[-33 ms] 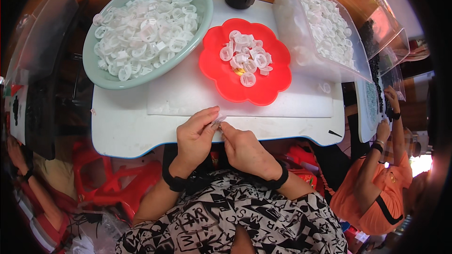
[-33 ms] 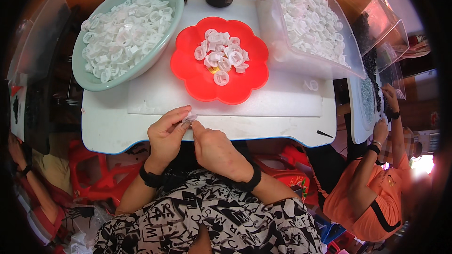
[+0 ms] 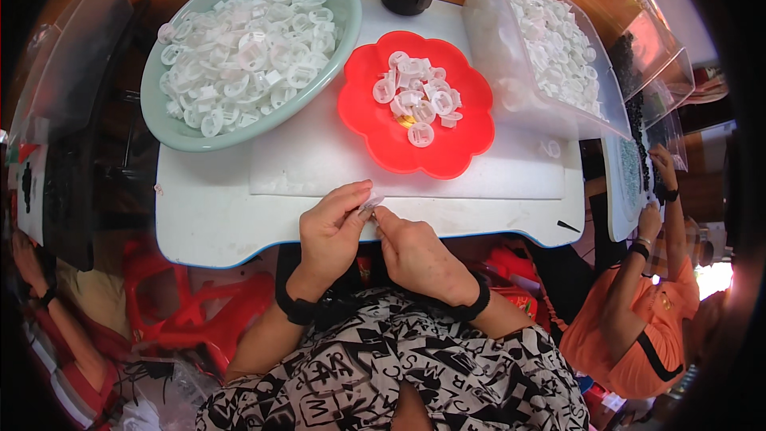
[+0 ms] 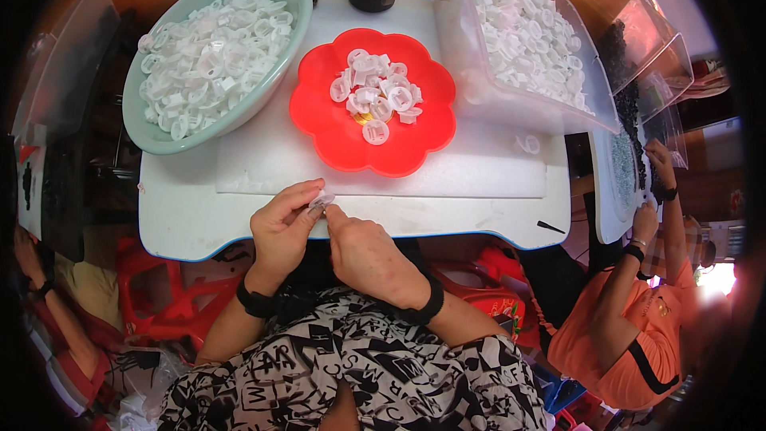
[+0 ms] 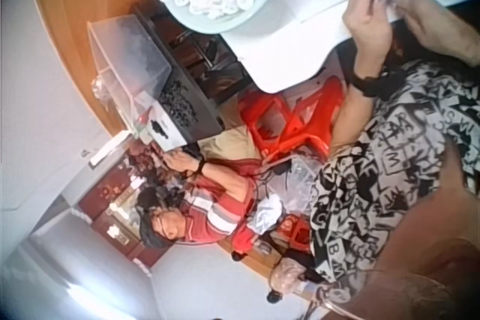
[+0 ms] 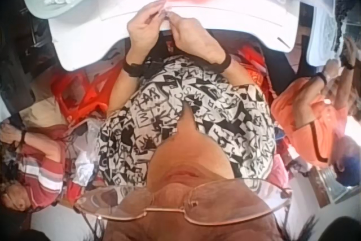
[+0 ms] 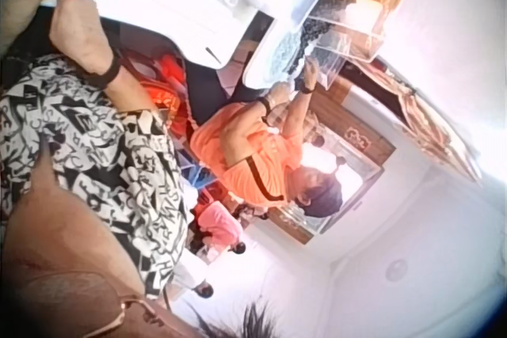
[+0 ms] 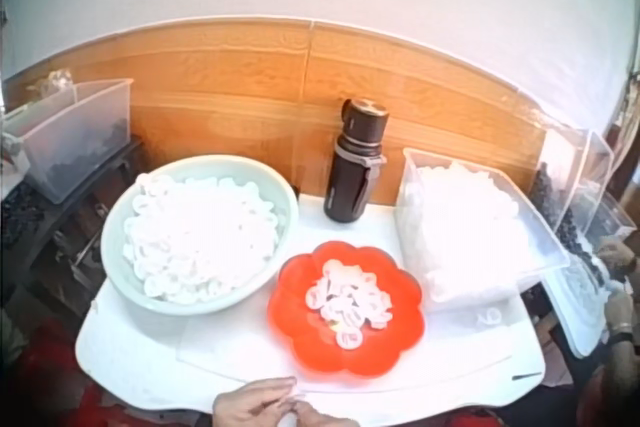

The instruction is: Processing small white plastic shoe components using a manual hook tool to clear holes.

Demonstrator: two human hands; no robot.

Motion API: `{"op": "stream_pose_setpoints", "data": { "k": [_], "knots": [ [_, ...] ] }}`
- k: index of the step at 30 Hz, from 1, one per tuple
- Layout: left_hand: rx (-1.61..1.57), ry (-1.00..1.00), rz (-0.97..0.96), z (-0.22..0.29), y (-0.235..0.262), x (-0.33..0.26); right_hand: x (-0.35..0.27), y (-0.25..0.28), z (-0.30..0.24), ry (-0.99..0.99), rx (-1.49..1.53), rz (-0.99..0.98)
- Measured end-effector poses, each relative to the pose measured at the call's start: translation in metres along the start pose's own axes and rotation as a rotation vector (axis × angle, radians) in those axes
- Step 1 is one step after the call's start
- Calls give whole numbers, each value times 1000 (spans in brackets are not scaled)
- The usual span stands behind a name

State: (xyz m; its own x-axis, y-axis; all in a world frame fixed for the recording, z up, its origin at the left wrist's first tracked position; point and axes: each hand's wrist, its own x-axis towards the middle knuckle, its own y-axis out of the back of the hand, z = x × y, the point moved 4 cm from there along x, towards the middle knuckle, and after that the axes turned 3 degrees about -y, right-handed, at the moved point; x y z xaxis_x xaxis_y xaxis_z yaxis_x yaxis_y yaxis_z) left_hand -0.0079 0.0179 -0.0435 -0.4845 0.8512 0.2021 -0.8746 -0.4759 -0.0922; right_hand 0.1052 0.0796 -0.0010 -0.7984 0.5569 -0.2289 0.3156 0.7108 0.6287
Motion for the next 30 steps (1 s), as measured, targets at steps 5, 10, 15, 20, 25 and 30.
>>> {"op": "stream_pose_setpoints", "data": {
  "k": [5, 10, 15, 20, 25, 30],
  "knots": [
    [-172, 66, 7, 2, 1, 4, -7, 13, -2, 71, -73, 102],
    [-147, 70, -19, 6, 2, 6, -14, 23, -4, 86, -198, 170],
    [-157, 91, -14, 5, 2, 6, -15, 23, -7, 152, -325, 164],
    [-116, 106, -37, 5, 2, 6, -12, 21, -9, 167, -424, 126],
    [-102, 104, -48, 5, 2, 6, -12, 21, -14, 142, -474, 94],
    [-84, 104, -56, 5, 3, 6, -13, 23, -15, 148, -484, 87]
  ]
}}
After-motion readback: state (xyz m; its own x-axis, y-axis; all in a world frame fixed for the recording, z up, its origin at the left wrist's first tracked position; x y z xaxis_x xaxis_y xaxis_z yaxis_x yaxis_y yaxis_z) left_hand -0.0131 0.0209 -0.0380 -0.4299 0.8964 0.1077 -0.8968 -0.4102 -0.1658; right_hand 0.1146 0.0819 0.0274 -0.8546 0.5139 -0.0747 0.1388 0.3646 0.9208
